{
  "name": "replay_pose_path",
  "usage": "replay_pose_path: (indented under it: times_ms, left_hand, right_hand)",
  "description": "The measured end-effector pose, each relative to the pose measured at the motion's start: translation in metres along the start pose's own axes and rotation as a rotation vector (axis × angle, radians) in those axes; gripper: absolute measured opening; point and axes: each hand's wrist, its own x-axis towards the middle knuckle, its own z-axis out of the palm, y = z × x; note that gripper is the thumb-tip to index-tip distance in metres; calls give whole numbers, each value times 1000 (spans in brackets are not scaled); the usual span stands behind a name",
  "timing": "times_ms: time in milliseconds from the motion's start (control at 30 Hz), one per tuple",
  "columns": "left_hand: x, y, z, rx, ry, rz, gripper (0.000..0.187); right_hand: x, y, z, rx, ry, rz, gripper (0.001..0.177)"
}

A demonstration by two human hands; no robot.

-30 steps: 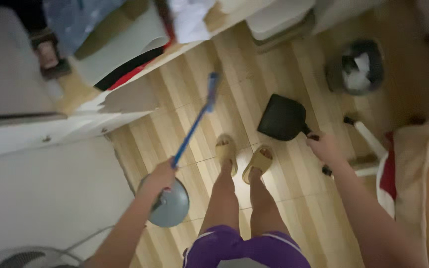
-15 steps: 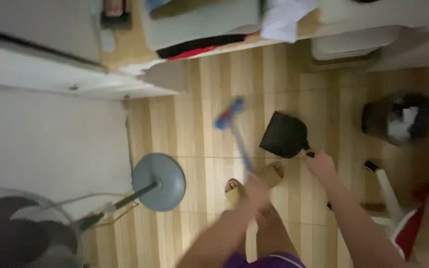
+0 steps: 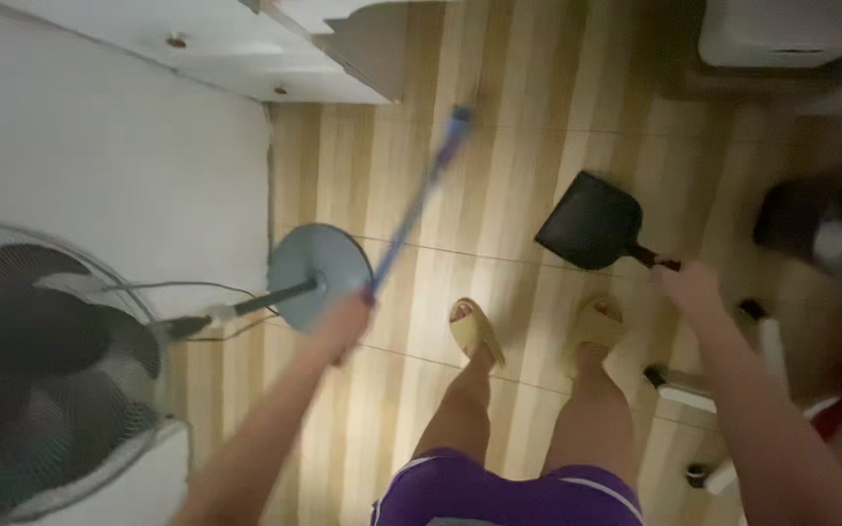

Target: The person sweeps the floor with a broom and dustpan, then folds a pair of shorts and a pair of pants, placing them on a nearby surface. The person continues sweeping the floor afterward.

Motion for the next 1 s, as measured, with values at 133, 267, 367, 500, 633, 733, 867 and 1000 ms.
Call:
replay_pose_path:
  times_ms: [133,267,367,500,633,733,867,1000]
  left_hand:
    - [65,26,-11,506,110,-1,34]
    - [82,71,92,861,54,61,42]
    - [44,129,211,755,69,74,53]
    - [-69,194,359,950,-133,202,71]
    - [-106,201,373,359,-295,271,61]
    - [-122,155,324,-203,-240,70,54]
    - [-151,55,254,-469,-93,-195,45]
    - [-145,-5,237,-404,-29,-396,39]
  right_hand:
    - [8,8,-28,-43,-28,-124,34]
    - [-12,2,-33,-258,-87,-153,43]
    - [-25,-19,-40,-152,-69,-296,48]
    - [-51,-44,-42,-243,-96,-218,49]
    - [-55,-52,-49,-181,-125,-244,48]
    - [-44,-39,-62,-199,-173,-244,48]
    - [-7,-17,-89,-176,-195,-212,44]
    - [29,-9,-124,-364,-197,-278,46]
